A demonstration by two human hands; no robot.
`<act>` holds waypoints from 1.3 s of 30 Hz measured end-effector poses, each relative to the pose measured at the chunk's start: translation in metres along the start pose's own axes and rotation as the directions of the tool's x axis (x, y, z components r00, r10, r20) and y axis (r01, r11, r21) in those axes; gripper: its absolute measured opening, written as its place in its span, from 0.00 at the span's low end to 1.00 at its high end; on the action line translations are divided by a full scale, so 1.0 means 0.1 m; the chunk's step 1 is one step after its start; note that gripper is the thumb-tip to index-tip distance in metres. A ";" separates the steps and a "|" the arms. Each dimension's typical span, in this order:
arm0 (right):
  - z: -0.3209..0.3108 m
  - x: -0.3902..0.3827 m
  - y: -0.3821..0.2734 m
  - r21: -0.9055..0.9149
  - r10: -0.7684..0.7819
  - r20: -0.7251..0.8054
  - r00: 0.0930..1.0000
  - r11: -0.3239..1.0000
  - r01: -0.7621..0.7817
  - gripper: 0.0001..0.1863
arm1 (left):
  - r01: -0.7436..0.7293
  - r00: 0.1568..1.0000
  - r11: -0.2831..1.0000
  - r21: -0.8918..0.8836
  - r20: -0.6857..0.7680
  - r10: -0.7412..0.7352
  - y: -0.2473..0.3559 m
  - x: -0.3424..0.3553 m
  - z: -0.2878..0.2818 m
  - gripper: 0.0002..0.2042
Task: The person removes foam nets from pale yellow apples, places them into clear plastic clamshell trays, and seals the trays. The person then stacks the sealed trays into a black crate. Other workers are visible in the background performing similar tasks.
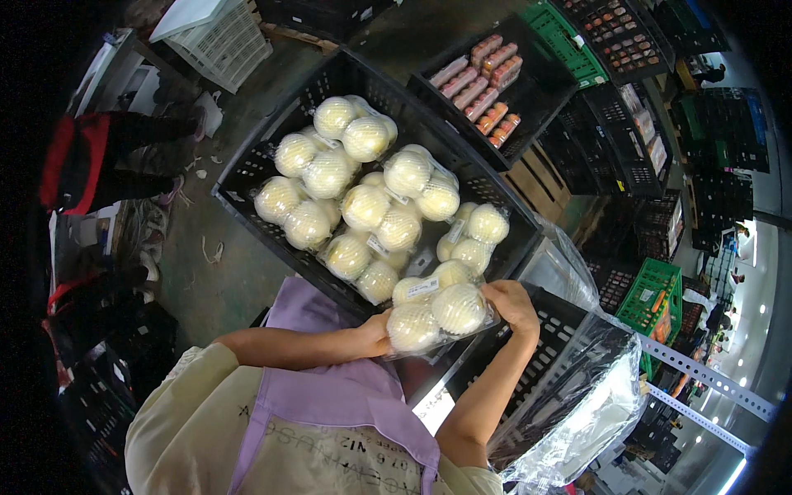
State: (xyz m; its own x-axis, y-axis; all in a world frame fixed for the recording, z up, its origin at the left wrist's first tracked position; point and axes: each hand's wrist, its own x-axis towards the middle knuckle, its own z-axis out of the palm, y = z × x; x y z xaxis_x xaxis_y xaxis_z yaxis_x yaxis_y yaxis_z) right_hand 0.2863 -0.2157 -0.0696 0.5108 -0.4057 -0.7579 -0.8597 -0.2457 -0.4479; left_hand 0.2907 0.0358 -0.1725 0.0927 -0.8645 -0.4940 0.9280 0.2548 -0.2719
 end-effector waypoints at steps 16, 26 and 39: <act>0.07 0.66 -0.83 -0.468 0.116 0.261 0.958 0.883 0.021 0.11 | 0.273 0.902 0.958 0.092 -0.370 -0.222 -0.29 0.19 -0.01 0.17; 0.29 0.83 -1.00 -0.592 0.173 0.234 0.957 0.806 -0.001 0.08 | 0.245 0.843 0.966 0.077 -0.509 -0.173 -0.36 0.25 0.07 0.20; 0.70 0.68 -0.65 -0.600 -0.144 0.085 0.986 0.782 0.166 0.10 | 0.687 0.724 0.583 0.433 -0.348 -0.595 -0.17 0.10 0.29 0.29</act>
State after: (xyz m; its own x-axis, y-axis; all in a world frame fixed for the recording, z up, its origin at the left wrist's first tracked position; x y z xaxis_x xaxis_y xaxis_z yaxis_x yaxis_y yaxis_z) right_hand 0.3760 -0.1656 -0.1251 0.6274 -0.2901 -0.7227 -0.5850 -0.7880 -0.1916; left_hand 0.2866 0.0109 -0.1490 -0.6110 -0.6269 -0.4834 0.7611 -0.6332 -0.1407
